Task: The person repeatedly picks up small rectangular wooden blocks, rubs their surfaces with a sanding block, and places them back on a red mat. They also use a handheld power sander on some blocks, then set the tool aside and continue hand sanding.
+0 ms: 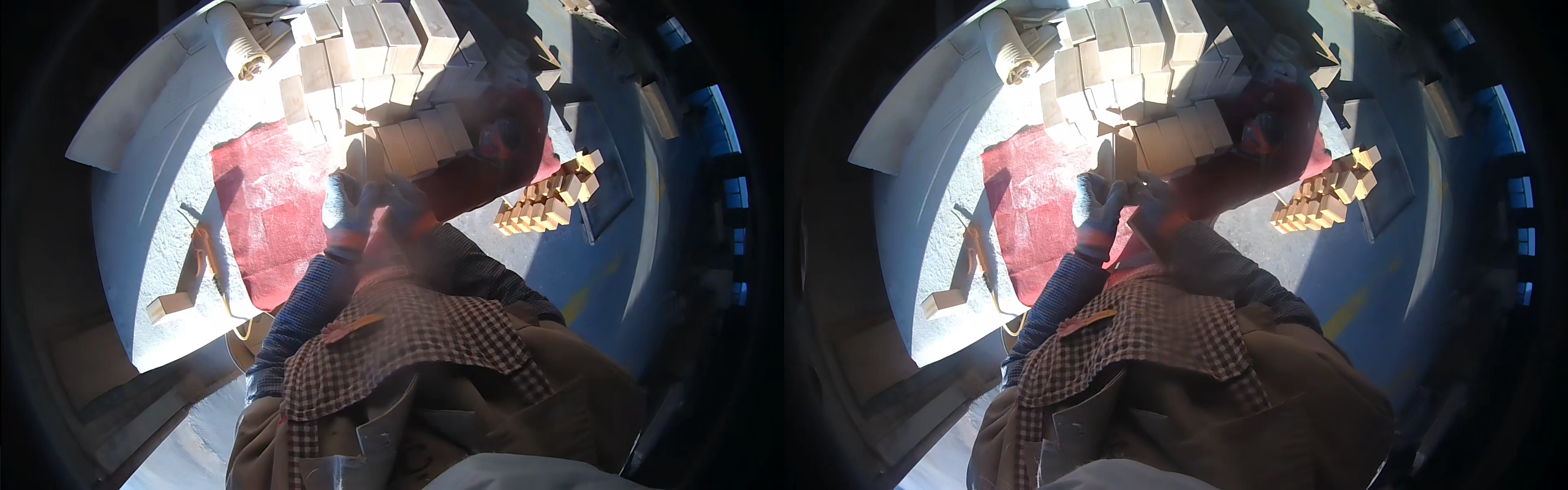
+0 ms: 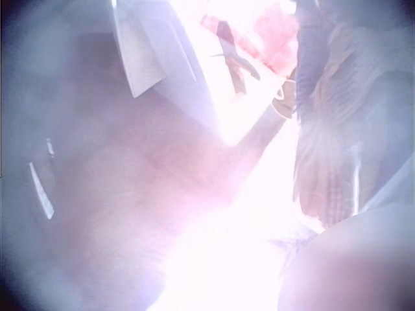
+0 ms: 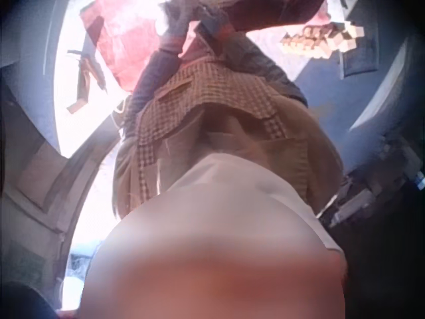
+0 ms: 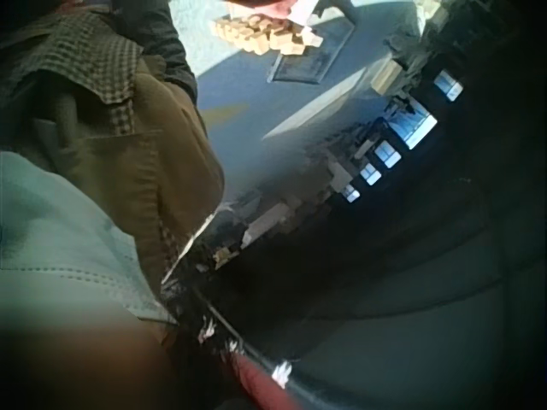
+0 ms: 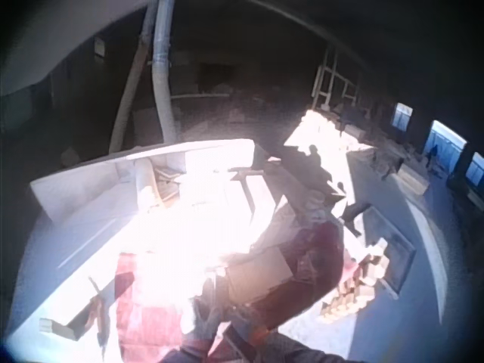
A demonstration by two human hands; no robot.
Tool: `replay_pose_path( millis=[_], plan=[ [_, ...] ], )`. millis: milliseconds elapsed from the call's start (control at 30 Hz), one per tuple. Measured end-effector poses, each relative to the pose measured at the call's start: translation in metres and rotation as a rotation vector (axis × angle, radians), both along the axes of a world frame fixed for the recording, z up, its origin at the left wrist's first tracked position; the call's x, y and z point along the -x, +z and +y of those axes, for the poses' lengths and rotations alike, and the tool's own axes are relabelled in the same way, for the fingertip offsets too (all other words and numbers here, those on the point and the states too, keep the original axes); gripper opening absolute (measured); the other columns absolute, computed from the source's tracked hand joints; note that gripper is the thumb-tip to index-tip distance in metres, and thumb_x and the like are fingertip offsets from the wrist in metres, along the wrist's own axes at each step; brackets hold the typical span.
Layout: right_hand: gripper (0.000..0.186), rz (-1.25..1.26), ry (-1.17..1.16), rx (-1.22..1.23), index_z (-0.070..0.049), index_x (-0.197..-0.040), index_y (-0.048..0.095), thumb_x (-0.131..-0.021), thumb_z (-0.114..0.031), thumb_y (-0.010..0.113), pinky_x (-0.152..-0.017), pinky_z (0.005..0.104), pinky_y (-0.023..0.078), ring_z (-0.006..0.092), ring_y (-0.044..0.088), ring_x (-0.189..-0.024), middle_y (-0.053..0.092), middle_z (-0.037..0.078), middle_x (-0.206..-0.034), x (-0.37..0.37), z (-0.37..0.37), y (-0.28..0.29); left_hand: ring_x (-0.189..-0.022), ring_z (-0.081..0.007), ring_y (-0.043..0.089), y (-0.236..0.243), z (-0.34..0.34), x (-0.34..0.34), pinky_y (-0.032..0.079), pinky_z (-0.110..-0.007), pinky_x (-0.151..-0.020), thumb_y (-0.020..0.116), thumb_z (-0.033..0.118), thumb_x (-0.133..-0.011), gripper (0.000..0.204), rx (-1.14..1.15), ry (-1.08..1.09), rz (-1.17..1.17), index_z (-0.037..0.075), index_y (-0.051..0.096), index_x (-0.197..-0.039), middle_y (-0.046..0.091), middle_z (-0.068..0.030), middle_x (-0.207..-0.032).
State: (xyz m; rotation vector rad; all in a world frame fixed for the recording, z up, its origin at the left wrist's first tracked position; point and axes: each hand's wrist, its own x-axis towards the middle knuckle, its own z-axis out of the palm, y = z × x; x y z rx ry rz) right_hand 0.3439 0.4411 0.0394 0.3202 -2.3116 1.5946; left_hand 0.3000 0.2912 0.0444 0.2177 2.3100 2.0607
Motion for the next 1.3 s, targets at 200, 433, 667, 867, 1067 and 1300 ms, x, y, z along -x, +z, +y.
replay_pose_path(
  millis=[200, 433, 667, 867, 1067, 1300],
  plan=[
    [0.026, -0.466, -0.274, 0.108, -0.003, -0.121, 0.064, -0.102, -0.018, 0.057, -0.081, 0.0305, 0.052, 0.0175, 0.064, -0.088, 0.066, 0.008, -0.101, -0.006, 0.095, -0.013, -0.092, -0.0462, 0.066, 0.027, 0.096, 0.026, 0.053, -0.051, -0.078, 0.071, 0.029, -0.091, 0.038, 0.665, 0.009, 0.098, 0.001, 0.054, -0.112, 0.065, -0.0232, -0.104],
    [0.037, -0.479, -0.698, 0.237, -0.003, -0.129, 0.063, -0.107, -0.030, 0.051, -0.079, 0.0297, 0.051, 0.0107, 0.058, -0.085, 0.063, 0.002, -0.094, -0.024, 0.158, 0.033, -0.110, -0.0456, 0.063, 0.023, 0.101, 0.033, 0.052, -0.049, -0.091, 0.073, 0.034, -0.091, 0.054, 0.668, -0.046, 0.017, 0.001, 0.050, -0.126, 0.060, -0.0268, -0.119],
    [0.036, -0.441, -0.520, 0.507, -0.002, -0.121, 0.066, -0.107, -0.031, 0.051, -0.084, 0.0290, 0.048, 0.0112, 0.058, -0.088, 0.063, 0.003, -0.093, 0.003, 0.129, 0.031, -0.114, -0.0390, 0.060, 0.071, 0.091, -0.020, 0.051, -0.046, -0.096, 0.084, 0.027, -0.081, 0.069, 0.449, -0.127, 0.467, 0.004, 0.048, -0.135, 0.054, -0.0213, -0.134],
    [0.033, -0.253, -0.355, 0.275, 0.000, -0.125, 0.064, -0.104, -0.024, 0.059, -0.088, 0.0322, 0.050, 0.0161, 0.061, -0.094, 0.066, 0.007, -0.102, 0.019, 0.116, 0.047, -0.114, -0.0254, 0.063, 0.064, 0.093, -0.045, 0.052, -0.039, -0.099, 0.081, 0.020, -0.087, 0.064, 0.036, -0.254, -0.320, 0.002, 0.046, -0.138, 0.062, -0.0140, -0.124],
    [0.075, -0.161, -0.811, -0.499, 0.005, -0.132, 0.057, -0.082, -0.046, 0.081, -0.102, 0.0457, 0.048, 0.0400, 0.061, -0.118, 0.061, 0.026, -0.131, 0.023, 0.234, 0.034, -0.102, -0.0182, 0.064, 0.038, 0.004, -0.060, 0.055, -0.033, -0.088, 0.074, 0.006, -0.091, 0.041, -0.254, 0.153, -0.331, 0.002, 0.052, -0.125, 0.065, -0.0077, -0.115],
    [0.079, -0.624, -0.753, -0.470, -0.001, -0.129, 0.057, -0.073, -0.049, 0.085, -0.096, 0.0444, 0.052, 0.0377, 0.065, -0.112, 0.066, 0.023, -0.121, 0.068, 0.274, -0.006, -0.107, -0.0247, 0.065, -0.042, -0.069, 0.021, 0.054, -0.037, -0.092, 0.086, 0.027, -0.082, 0.083, 0.022, 0.445, -0.286, -0.002, 0.038, -0.143, 0.064, -0.0183, -0.120]
  ],
)
